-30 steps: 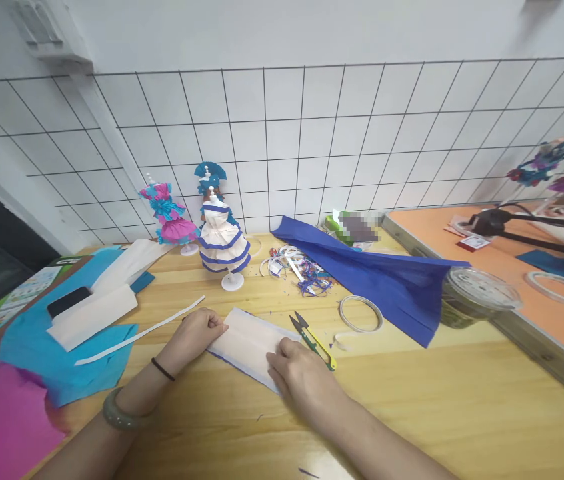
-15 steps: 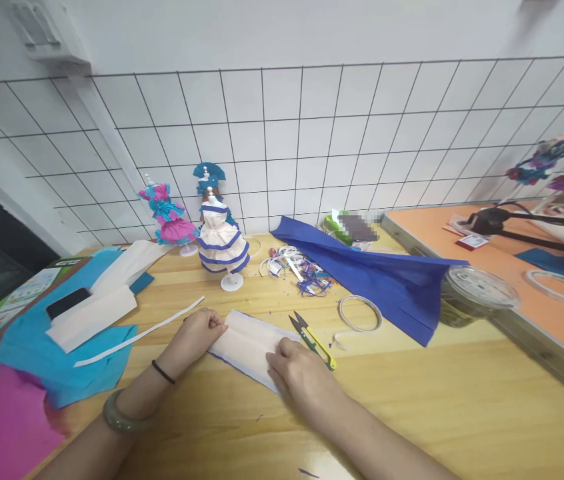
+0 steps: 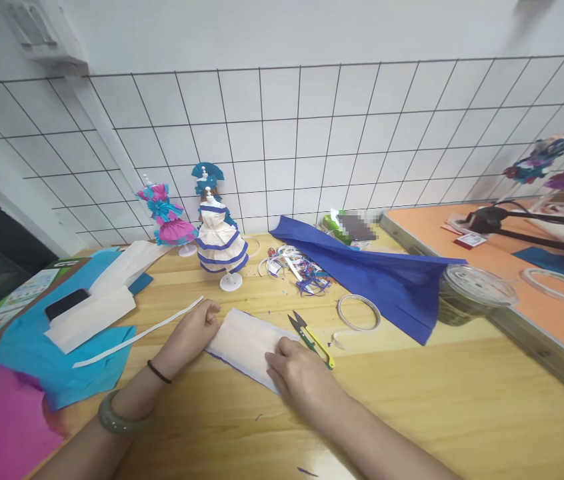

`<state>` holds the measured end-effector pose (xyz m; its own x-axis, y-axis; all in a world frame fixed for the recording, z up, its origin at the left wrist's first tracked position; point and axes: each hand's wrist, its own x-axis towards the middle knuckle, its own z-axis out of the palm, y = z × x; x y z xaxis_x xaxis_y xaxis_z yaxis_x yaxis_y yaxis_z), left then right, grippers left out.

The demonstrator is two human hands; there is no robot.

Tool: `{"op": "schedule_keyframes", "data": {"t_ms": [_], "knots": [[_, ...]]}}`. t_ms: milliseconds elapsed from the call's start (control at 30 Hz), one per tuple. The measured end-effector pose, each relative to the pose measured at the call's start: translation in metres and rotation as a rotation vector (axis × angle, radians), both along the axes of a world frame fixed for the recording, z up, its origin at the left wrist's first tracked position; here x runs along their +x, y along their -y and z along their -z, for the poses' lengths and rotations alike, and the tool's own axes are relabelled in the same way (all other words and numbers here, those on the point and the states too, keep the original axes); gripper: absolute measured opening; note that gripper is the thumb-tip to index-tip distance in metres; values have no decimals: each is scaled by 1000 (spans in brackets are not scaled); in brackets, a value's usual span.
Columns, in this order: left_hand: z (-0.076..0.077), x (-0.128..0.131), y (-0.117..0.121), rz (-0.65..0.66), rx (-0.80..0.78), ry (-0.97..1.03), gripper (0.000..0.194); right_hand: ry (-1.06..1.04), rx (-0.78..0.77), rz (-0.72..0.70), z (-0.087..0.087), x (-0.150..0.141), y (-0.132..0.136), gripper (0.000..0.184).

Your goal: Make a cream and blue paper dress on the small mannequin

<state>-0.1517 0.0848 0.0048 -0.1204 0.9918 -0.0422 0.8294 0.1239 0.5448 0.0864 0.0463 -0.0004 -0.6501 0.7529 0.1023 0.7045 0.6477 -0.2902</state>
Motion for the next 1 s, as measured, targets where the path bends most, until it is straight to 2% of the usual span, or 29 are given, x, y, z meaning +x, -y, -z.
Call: {"op": "schedule_keyframes", "data": {"t_ms": [100,167,233,267,333,467,567,733,833,900,1000], "knots": [[-6,6,2,53,79,-107,21,13,-11,7,-1,0,0,23],[-12,17,9,167,189,-212,15,16,-15,13,-1,0,0,22],[-15,33,20,338,254,-287,18,10,-18,16,-2,0,1,22],[-14,41,27,415,251,-323,20,6,-18,17,-2,-1,1,21],[-5,56,41,477,223,-382,22,3,-20,16,-2,-1,0,20],[24,74,61,456,263,-450,38,2,-18,6,-1,-1,-1,21],[36,76,66,415,241,-490,41,9,-11,0,0,-1,-2,23],[29,74,63,456,165,-507,45,-88,-25,-10,-3,6,-6,25],[20,74,61,460,121,-485,47,-146,4,56,-9,13,-12,27],[15,76,61,454,92,-463,49,-144,15,86,-14,17,-15,27],[6,78,61,444,56,-469,50,-84,18,30,-16,19,-16,24]]}}
